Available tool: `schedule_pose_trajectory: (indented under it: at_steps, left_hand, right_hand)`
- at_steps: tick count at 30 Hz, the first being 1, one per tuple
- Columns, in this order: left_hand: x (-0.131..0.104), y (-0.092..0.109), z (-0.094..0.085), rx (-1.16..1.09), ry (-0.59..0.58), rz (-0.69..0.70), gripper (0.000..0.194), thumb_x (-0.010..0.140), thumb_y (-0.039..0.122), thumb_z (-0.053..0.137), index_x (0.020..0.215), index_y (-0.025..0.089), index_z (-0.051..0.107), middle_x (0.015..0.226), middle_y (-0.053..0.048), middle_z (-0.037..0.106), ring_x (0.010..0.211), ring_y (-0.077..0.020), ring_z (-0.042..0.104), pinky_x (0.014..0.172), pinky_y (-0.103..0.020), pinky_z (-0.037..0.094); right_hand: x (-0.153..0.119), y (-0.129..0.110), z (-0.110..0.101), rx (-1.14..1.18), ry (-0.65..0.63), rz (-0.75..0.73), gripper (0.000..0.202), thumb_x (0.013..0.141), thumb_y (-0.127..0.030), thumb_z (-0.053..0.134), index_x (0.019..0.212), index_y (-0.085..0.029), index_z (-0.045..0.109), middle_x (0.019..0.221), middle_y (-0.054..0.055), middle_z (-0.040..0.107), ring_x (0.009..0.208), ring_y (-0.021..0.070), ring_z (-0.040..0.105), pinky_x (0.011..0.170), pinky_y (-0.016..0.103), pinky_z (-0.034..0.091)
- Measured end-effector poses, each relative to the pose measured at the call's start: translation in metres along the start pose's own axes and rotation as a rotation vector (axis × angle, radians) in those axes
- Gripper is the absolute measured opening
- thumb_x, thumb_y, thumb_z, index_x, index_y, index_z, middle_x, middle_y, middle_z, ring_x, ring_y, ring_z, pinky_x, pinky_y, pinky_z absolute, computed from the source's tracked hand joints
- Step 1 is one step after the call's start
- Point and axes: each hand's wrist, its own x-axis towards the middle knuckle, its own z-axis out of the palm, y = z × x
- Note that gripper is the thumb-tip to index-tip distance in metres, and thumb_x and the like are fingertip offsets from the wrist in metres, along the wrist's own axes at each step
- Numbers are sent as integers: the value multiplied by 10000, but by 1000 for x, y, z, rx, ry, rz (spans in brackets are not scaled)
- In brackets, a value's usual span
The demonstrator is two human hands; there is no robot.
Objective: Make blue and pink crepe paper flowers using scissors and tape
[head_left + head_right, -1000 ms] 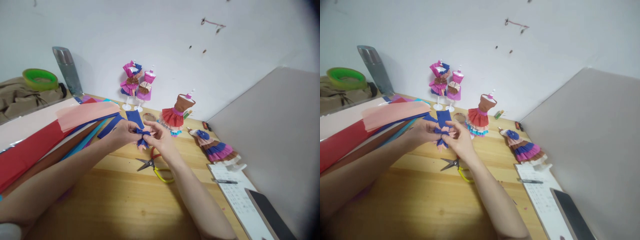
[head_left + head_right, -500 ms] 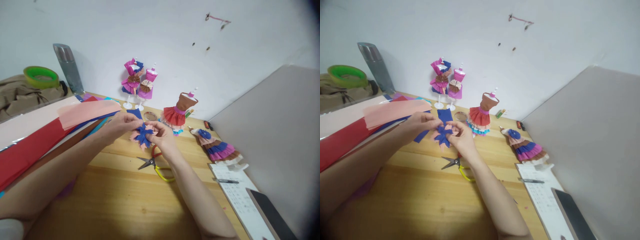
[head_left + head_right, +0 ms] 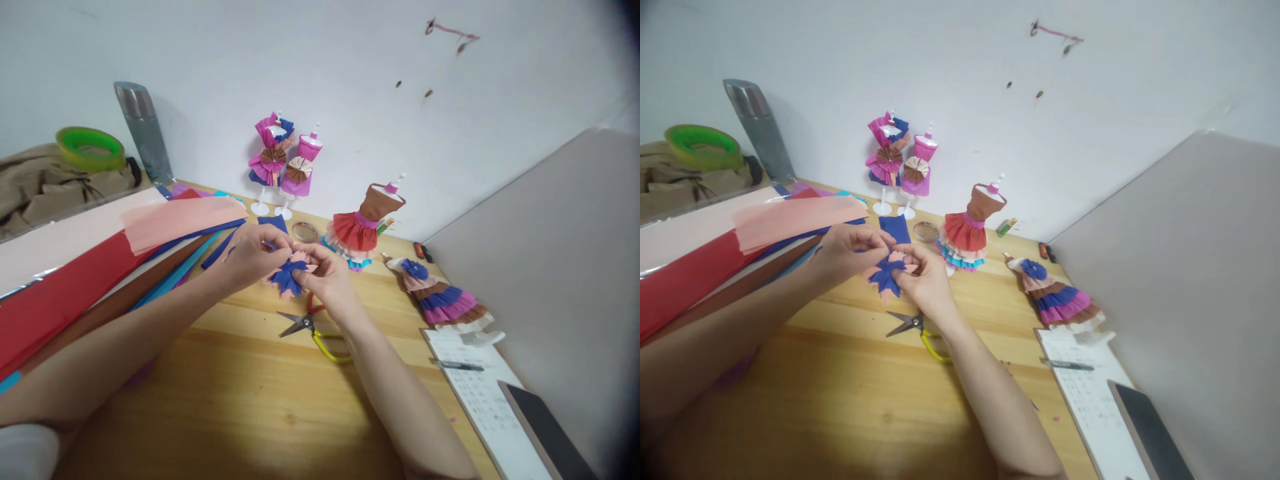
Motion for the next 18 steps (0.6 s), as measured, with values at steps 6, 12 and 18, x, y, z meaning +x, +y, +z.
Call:
schedule_pose_trajectory:
  at_steps: [6, 12, 18]
  left_hand:
    - [0, 3, -1, -47, -65, -53, 139, 680, 249, 636, 604, 143, 684, 796, -59, 745, 755, -173, 675, 643, -237, 523]
    - [-4, 4, 3, 50, -1, 51, 138, 689, 210, 654, 568, 153, 689, 892, -65, 757, 781, -153, 668, 703, -237, 509]
    - [0, 0, 4, -104, -2, -71, 135, 671, 221, 661, 563, 141, 664, 860, -79, 747, 816, -183, 690, 684, -245, 541]
  right_hand:
    - [0, -1, 0, 17, -11, 2, 376, 586, -231, 752, 949, -209, 657, 726, -21, 688, 580, 130, 616, 543, 262, 487]
    - [0, -1, 2, -17, -16, -25, 329, 583, -207, 736, 905, -199, 668, 684, -31, 665, 555, 113, 581, 537, 248, 468]
    - [-1, -4, 1, 14, -22, -29, 319, 610, -246, 741, 915, -199, 657, 708, -24, 669, 562, 118, 595, 529, 250, 472]
